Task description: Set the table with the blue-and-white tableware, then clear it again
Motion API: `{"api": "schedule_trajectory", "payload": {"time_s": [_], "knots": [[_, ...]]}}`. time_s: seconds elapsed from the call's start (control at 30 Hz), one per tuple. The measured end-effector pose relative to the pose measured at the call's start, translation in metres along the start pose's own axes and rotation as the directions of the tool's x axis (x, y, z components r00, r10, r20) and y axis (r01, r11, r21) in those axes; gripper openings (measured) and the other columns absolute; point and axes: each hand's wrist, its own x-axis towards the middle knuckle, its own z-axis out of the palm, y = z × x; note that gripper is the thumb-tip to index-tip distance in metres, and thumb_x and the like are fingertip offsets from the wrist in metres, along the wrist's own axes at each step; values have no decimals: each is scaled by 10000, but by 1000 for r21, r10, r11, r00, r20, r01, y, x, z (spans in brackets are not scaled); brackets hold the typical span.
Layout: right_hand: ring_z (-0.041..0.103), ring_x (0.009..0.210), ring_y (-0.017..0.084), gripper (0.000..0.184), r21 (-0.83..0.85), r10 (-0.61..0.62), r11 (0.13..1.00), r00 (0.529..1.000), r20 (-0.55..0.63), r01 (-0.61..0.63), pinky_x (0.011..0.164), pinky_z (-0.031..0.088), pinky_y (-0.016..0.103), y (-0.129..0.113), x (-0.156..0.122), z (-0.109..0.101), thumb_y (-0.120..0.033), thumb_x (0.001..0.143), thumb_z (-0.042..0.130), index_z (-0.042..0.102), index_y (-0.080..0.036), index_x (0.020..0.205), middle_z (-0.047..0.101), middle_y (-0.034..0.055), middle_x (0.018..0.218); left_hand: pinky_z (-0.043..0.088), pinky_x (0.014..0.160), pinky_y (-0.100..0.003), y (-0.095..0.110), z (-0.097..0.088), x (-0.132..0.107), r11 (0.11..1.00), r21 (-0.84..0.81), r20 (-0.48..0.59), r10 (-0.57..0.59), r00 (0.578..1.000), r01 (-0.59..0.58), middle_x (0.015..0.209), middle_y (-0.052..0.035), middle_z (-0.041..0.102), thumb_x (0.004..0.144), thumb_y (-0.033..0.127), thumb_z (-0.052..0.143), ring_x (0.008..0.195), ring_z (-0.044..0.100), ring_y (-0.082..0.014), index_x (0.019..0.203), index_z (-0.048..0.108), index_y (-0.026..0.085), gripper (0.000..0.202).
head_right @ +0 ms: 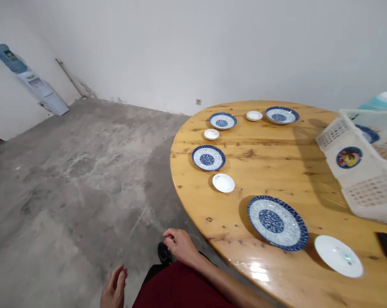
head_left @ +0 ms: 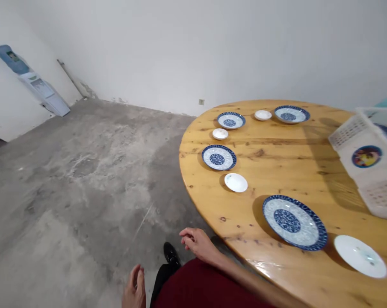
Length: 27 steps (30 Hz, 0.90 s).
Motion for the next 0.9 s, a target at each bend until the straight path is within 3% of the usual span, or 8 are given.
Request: {"api": "schedule_trajectory", "payload": {"time_s": [0.13, 0.23, 0.33, 0.43, 0.57, 0.63, 0.77, 0.9], "knots": [[687, 676, 168, 325, 38, -15, 999, 1000, -19, 15, 634, 487, 254, -29, 31, 37, -231, 813, 457, 701, -163, 1016, 749, 47, 839, 560, 937, -409, 30, -43, 67, 998, 62, 55, 13, 998, -17, 1203, -158, 729, 814, 565, 438, 1160, 681, -328, 1153, 645, 183, 551], [682, 683, 169, 318, 3, -30, 1000, 996, -83, 31, 643, 487, 257, -48, 56, 41, -240, 815, 466, 705, -169, 1013, 749, 49, 842, 540, 961, -413, 62, -51, 117, 988, 97, 110, 109, 988, -119, 1195, -167, 728, 818, 543, 426, 1154, 679, -326, 1136, 652, 166, 542], [687, 700, 178, 328, 8, 17, 1000, 987, -162, -16, 656, 496, 267, -57, 85, 34, -243, 824, 453, 703, -167, 1021, 751, 58, 855, 540, 958, -407, 104, -38, 162, 967, 57, 192, 235, 953, -249, 1160, -168, 739, 817, 570, 448, 1124, 689, -323, 1108, 668, 159, 550], [687, 692, 181, 332, 34, 58, 998, 975, -215, -52, 653, 495, 273, -60, 127, 25, -242, 830, 451, 706, -160, 1026, 749, 61, 840, 537, 972, -407, 154, -12, 200, 935, -3, 284, 342, 896, -356, 1147, -158, 747, 834, 583, 472, 1122, 692, -315, 1107, 675, 163, 541], [672, 662, 170, 306, 24, 45, 999, 963, -265, -40, 639, 474, 259, -76, 205, 6, -230, 837, 476, 729, -167, 997, 752, 45, 797, 529, 1003, -397, 218, 17, 250, 895, -31, 427, 415, 803, -445, 1222, -152, 726, 866, 578, 462, 1163, 679, -294, 1176, 661, 165, 553], [657, 646, 162, 304, 0, 21, 1000, 958, -286, -22, 631, 457, 249, -95, 251, -12, -207, 833, 489, 743, -173, 998, 752, 35, 774, 527, 1015, -414, 243, 21, 282, 881, 12, 461, 415, 785, -473, 1245, -153, 718, 845, 591, 472, 1181, 672, -307, 1174, 666, 173, 566], [650, 670, 162, 327, -26, -28, 999, 946, -322, 20, 640, 440, 242, -141, 335, -58, -186, 836, 504, 755, -173, 1045, 764, 39, 804, 557, 980, -444, 281, 10, 362, 903, 83, 413, 353, 840, -420, 1179, -158, 742, 758, 679, 513, 1167, 678, -351, 1100, 678, 188, 621], [658, 695, 167, 352, -45, -43, 999, 947, -319, 30, 667, 437, 242, -176, 399, -99, -168, 836, 501, 747, -173, 1088, 757, 30, 791, 599, 898, -404, 303, -3, 435, 946, 89, 332, 268, 904, -313, 1108, -155, 757, 730, 756, 504, 1125, 701, -349, 1057, 671, 201, 666]]}}
